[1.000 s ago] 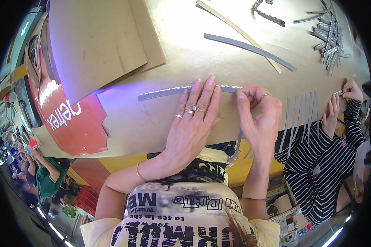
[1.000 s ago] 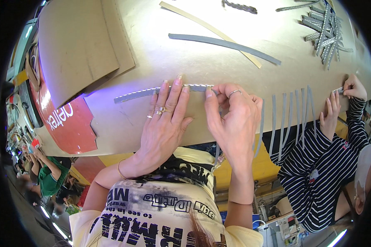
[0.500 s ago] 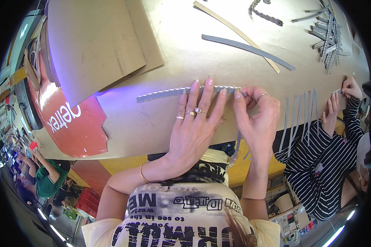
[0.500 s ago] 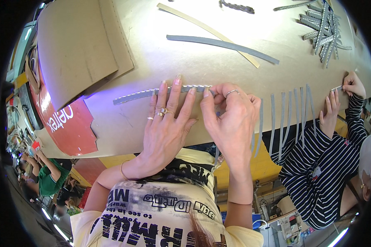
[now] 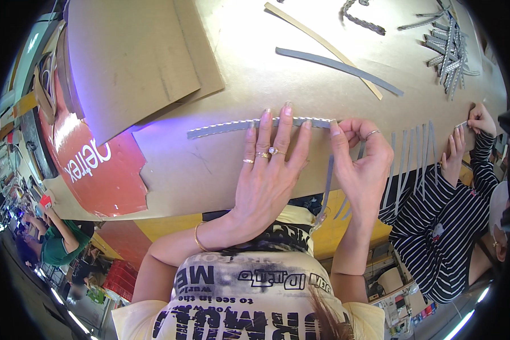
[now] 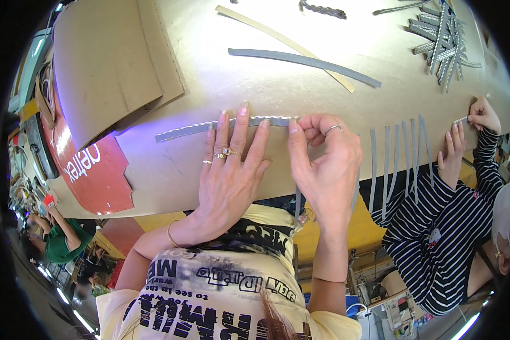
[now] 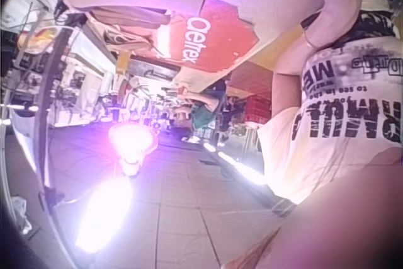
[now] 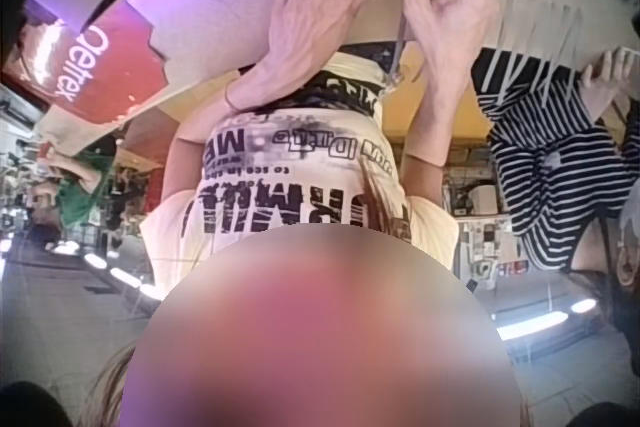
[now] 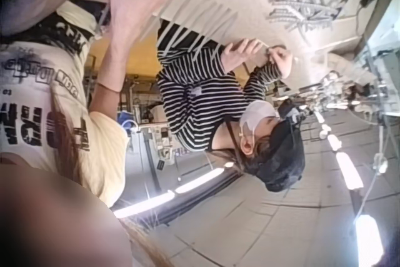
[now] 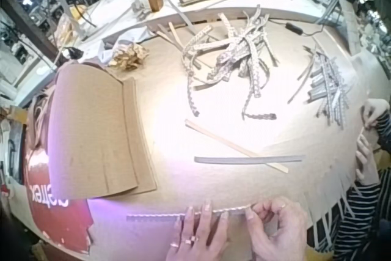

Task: The person repeatedly picks up silver braided cords and flat strips, aligns them on the table, and folds the strips over the cords. The person handles multiple items one at a time, placing finished units aside on the table.

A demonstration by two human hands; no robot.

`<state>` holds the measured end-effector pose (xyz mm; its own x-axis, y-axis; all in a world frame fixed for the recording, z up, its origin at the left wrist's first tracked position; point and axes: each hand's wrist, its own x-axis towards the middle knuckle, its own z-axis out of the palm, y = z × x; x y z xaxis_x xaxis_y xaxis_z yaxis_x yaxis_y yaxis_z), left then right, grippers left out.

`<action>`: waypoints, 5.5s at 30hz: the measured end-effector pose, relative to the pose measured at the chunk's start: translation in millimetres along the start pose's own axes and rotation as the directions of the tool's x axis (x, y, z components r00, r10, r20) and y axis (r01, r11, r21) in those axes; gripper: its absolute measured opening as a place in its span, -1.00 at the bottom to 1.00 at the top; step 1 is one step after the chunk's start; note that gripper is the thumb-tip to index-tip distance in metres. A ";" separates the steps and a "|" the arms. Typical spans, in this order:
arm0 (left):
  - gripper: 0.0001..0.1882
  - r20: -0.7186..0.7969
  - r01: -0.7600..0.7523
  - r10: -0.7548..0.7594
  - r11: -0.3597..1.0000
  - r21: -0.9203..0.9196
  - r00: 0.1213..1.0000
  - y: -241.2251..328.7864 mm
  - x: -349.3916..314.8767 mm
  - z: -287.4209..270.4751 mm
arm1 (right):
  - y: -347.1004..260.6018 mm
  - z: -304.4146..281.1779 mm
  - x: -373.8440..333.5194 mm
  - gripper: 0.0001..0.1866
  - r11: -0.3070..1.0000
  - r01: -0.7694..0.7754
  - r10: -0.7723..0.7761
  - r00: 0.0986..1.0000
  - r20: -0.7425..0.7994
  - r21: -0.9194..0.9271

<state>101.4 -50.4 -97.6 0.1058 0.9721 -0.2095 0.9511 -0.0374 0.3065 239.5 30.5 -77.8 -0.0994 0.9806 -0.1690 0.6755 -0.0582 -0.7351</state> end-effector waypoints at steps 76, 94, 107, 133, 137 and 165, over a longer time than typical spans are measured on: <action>-0.20 -0.427 0.156 -0.266 0.948 -0.276 0.864 -91.8 -53.9 7.0 | 4.2 31.2 -23.0 -0.71 0.829 0.376 -0.413 0.911 0.000 -0.413; -0.48 -0.132 -0.163 -0.356 -0.058 -0.985 0.925 -31.4 -42.9 -38.6 | -36.5 -29.7 -47.1 -0.78 0.705 -0.176 0.036 0.976 0.214 0.687; -0.60 0.032 0.002 -0.171 -0.175 -0.985 0.985 -16.0 4.9 -103.3 | -59.6 -32.7 -56.2 -0.75 0.754 -0.054 -0.028 0.993 0.114 0.655; -0.42 -0.242 -0.172 0.114 0.957 -0.233 0.963 -19.8 -12.7 -11.6 | -9.2 -2.9 18.9 -0.78 0.964 -0.026 0.043 0.997 0.058 -0.264; -0.29 -0.199 -0.112 0.064 0.964 -0.243 0.978 -23.1 0.2 2.8 | -1.3 -0.4 11.8 -0.73 0.945 0.031 -0.068 0.993 -0.101 -0.325; -0.76 0.144 0.143 -0.149 -0.021 -0.990 0.978 -25.7 5.3 -59.8 | -15.0 -9.8 -2.6 -0.58 0.648 -0.127 -0.047 0.977 0.206 0.751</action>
<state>60.2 -30.5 -51.1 0.0032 0.9230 -0.3848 -0.2917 0.3689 0.8825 236.8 30.6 -59.9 -0.2797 0.9226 -0.2657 -0.0983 -0.3028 -0.9480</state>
